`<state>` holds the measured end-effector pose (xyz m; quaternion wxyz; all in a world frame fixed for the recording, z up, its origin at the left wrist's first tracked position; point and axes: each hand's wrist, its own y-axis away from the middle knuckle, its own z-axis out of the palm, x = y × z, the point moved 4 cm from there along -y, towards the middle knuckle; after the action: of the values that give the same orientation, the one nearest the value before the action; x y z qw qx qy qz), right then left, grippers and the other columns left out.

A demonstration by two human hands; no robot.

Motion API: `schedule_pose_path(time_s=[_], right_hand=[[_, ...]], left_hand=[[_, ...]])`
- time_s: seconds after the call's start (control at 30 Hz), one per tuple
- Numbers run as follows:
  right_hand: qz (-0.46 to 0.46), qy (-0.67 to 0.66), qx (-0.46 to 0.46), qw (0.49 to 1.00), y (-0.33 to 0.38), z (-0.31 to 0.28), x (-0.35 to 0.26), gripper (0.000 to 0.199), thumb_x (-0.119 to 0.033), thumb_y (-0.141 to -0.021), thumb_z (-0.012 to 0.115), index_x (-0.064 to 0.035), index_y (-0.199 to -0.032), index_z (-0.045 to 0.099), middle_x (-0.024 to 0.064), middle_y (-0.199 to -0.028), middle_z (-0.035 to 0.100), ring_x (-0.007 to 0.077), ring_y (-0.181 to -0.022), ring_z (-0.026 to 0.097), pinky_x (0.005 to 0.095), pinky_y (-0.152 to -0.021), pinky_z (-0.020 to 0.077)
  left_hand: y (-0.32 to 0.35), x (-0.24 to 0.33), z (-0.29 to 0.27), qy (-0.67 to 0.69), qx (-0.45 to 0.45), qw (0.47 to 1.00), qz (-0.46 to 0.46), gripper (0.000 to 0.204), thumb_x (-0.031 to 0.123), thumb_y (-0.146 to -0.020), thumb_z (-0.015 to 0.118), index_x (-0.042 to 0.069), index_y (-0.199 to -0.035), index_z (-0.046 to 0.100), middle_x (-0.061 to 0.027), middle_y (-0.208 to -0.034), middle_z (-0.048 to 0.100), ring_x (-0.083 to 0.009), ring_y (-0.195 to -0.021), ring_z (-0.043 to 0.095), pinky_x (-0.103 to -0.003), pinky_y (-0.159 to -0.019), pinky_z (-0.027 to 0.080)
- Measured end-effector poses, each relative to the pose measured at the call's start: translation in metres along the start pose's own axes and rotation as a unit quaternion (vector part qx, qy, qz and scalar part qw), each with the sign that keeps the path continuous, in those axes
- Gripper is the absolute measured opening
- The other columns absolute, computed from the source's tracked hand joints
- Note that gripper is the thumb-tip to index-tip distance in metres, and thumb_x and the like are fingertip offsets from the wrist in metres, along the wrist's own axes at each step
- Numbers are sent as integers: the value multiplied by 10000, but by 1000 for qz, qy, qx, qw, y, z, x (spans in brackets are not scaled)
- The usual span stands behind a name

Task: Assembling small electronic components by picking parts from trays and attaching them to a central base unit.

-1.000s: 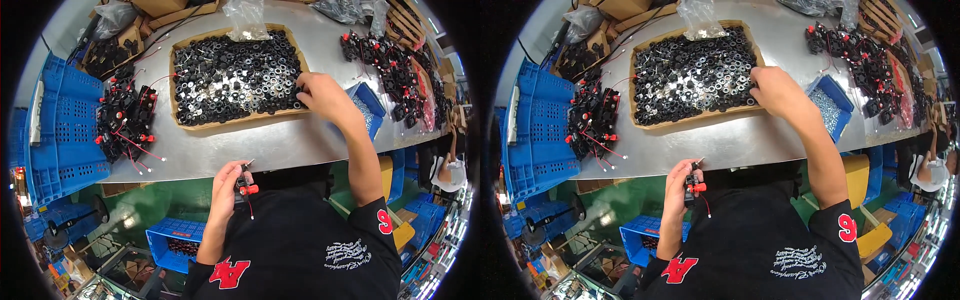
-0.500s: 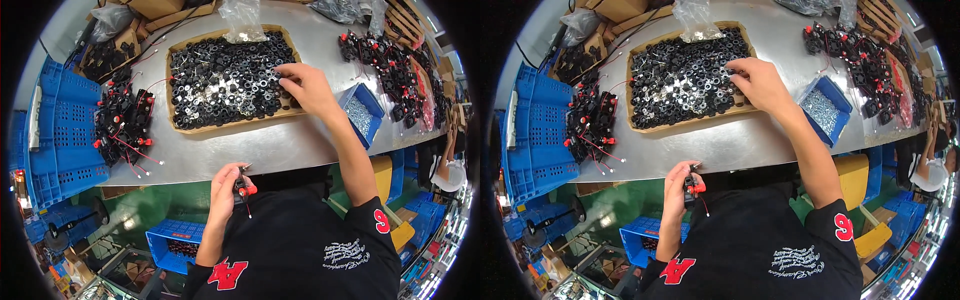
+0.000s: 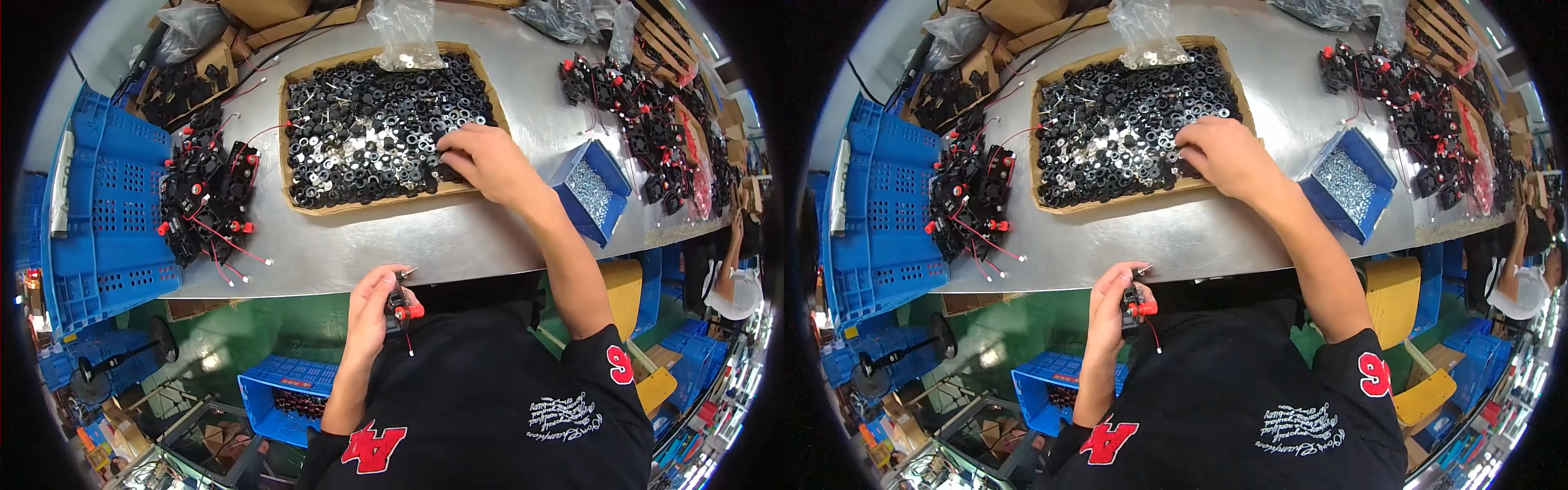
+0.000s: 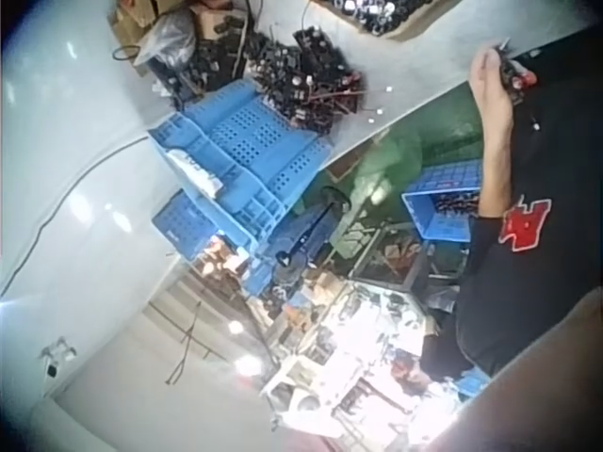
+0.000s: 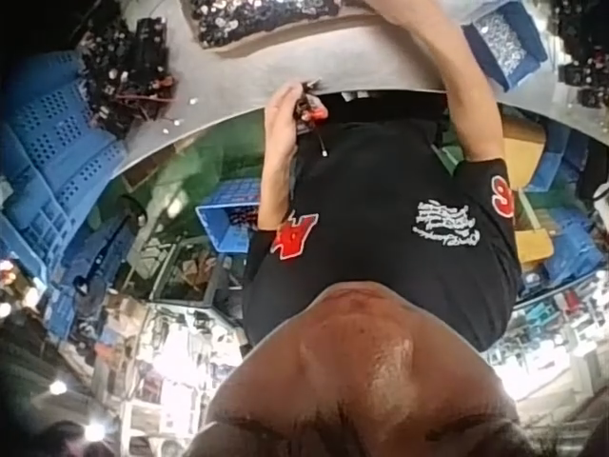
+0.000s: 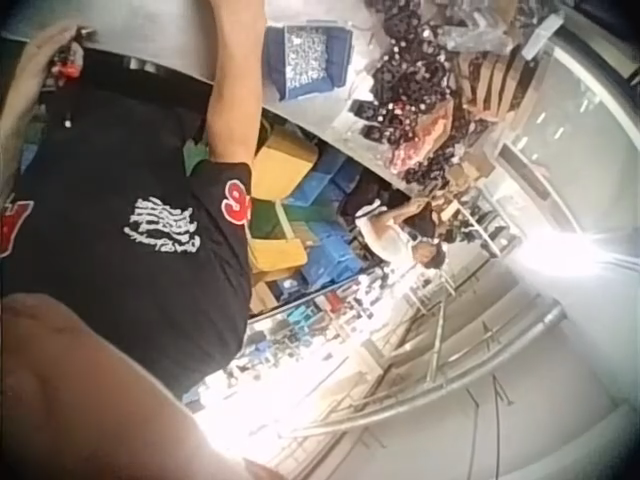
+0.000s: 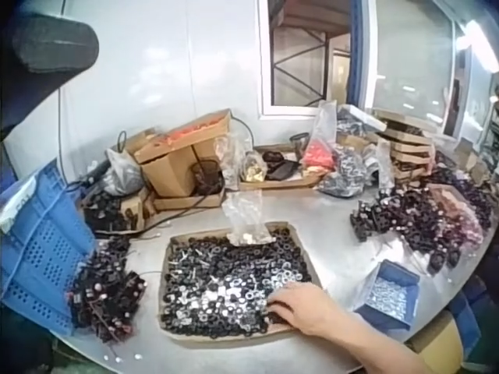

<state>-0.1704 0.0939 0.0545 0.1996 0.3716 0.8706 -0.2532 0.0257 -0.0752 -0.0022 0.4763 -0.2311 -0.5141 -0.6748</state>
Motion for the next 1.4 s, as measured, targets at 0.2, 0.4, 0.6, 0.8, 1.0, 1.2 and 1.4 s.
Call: schedule_pose_path(time_s=[0.2, 0.4, 0.6, 0.8, 1.0, 1.2, 1.4], right_hand=[[-28, -54, 8, 998, -8, -1, -17, 131, -93, -844, 645, -46, -961, 681, 113, -865, 612, 292, -777, 614, 358, -694, 498], [-27, 42, -102, 993, -15, 19, -20, 137, -71, -789, 653, -31, -914, 692, 114, -902, 615, 301, -823, 617, 389, -755, 504], [-5, 4, -48, 999, -17, 15, -24, 169, -55, -773, 620, -47, -939, 650, 111, -882, 612, 311, -814, 612, 391, -745, 499], [-53, -6, -87, 995, -19, 29, -30, 147, -60, -770, 570, -47, -886, 659, 148, -887, 641, 352, -836, 627, 448, -750, 512], [-37, 45, -23, 998, -21, 26, -30, 135, -94, -753, 608, -44, -875, 632, 137, -789, 645, 350, -758, 625, 428, -695, 503], [134, -495, 26, 858, 43, 10, -49, 152, -22, -784, 617, -7, -932, 588, 55, -899, 649, 95, -814, 596, 256, -688, 490], [181, -592, 32, 785, 101, 33, -76, 197, 44, -836, 644, 16, -1031, 625, 76, -1005, 599, 132, -863, 594, 267, -784, 486]], left_hand=[[0, 0, 0, 3, -2, 1000, 3, 319, 231, -978, 435, -4, -1119, 597, -92, -675, 630, -75, -507, 525, -203, -469, 406], [-1, 0, -2, 5, 2, 1000, 1, 328, 235, -978, 432, -8, -1125, 595, -91, -679, 632, -76, -494, 520, -199, -454, 403], [-2, -2, -1, 15, 28, 999, 5, 340, 251, -979, 435, -13, -1128, 589, -89, -692, 635, -74, -488, 520, -196, -443, 406], [-1, -2, -3, 12, 33, 999, 9, 341, 258, -977, 455, -19, -1126, 587, -84, -702, 639, -73, -487, 519, -194, -443, 408], [-2, -3, -3, 29, 22, 999, 17, 355, 261, -978, 460, -36, -1133, 578, -81, -742, 625, -72, -504, 516, -186, -440, 408], [14, 3, 2, 95, 14, 995, 15, 338, 224, -968, 494, -50, -1153, 563, -89, -891, 622, -59, -543, 517, -181, -431, 402], [7, 5, 24, 101, -83, 991, 18, 318, 192, -974, 500, -32, -1181, 590, -82, -931, 651, -74, -787, 592, -192, -652, 479]])
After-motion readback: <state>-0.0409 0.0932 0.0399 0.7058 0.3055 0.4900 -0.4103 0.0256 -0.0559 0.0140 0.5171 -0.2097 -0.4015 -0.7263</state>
